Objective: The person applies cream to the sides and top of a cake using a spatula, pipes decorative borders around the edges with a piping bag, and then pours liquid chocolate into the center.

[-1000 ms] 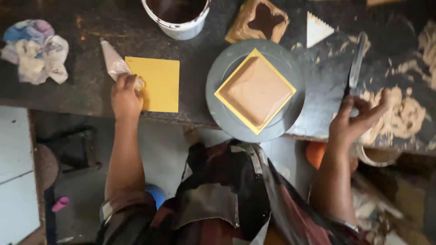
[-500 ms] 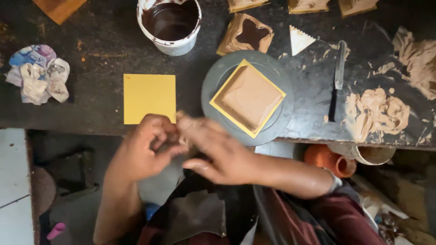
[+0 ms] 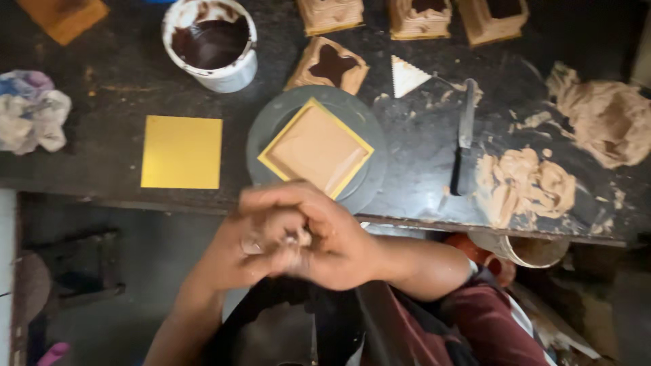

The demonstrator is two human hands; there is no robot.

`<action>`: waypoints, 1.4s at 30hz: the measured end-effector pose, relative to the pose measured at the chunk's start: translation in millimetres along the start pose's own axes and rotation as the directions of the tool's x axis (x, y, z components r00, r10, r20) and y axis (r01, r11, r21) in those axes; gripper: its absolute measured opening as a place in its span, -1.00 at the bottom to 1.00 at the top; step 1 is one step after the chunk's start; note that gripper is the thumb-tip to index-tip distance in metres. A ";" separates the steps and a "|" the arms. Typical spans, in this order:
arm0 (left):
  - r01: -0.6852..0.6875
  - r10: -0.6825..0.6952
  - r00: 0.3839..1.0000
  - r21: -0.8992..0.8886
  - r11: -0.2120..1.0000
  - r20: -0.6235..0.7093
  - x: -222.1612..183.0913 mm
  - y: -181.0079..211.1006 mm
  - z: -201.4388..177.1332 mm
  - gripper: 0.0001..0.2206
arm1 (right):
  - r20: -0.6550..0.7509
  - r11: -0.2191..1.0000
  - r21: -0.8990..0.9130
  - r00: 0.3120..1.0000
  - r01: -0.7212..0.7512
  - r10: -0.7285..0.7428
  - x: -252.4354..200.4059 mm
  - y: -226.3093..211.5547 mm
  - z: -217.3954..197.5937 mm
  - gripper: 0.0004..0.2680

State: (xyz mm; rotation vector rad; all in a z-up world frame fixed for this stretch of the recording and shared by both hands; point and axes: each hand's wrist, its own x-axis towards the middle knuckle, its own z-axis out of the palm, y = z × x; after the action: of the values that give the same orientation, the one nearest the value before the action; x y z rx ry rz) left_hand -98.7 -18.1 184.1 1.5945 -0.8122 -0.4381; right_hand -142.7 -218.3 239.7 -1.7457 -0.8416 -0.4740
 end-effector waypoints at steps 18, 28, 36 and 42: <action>0.035 -0.008 0.995 0.283 0.959 -0.096 51.2 8.4 24.8 -0.68 | -0.192 0.641 0.705 0.789 -0.303 0.584 -30.8 44.4 6.2 -0.76; -0.198 0.194 0.980 0.331 0.923 0.045 51.5 17.9 34.8 -0.54 | -0.204 0.884 0.198 0.865 -0.423 0.459 -35.4 21.1 -2.9 -0.67; 0.074 0.174 0.879 0.488 0.870 -0.443 62.6 -71.8 -24.5 -0.27 | -0.370 0.727 0.683 0.829 -0.063 0.419 -105.7 51.1 -54.7 -0.55; 0.321 -0.430 0.727 -0.290 0.902 -0.535 46.3 -209.6 -34.0 -0.27 | -0.506 0.818 0.567 0.742 -0.098 0.440 -103.8 44.2 -67.7 -0.54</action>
State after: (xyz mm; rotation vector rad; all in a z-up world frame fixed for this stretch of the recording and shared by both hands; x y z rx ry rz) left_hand 9.6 -22.7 -4.3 1.5951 0.0414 -0.2605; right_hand -173.4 -320.6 162.7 -1.0726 -0.1746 -0.5198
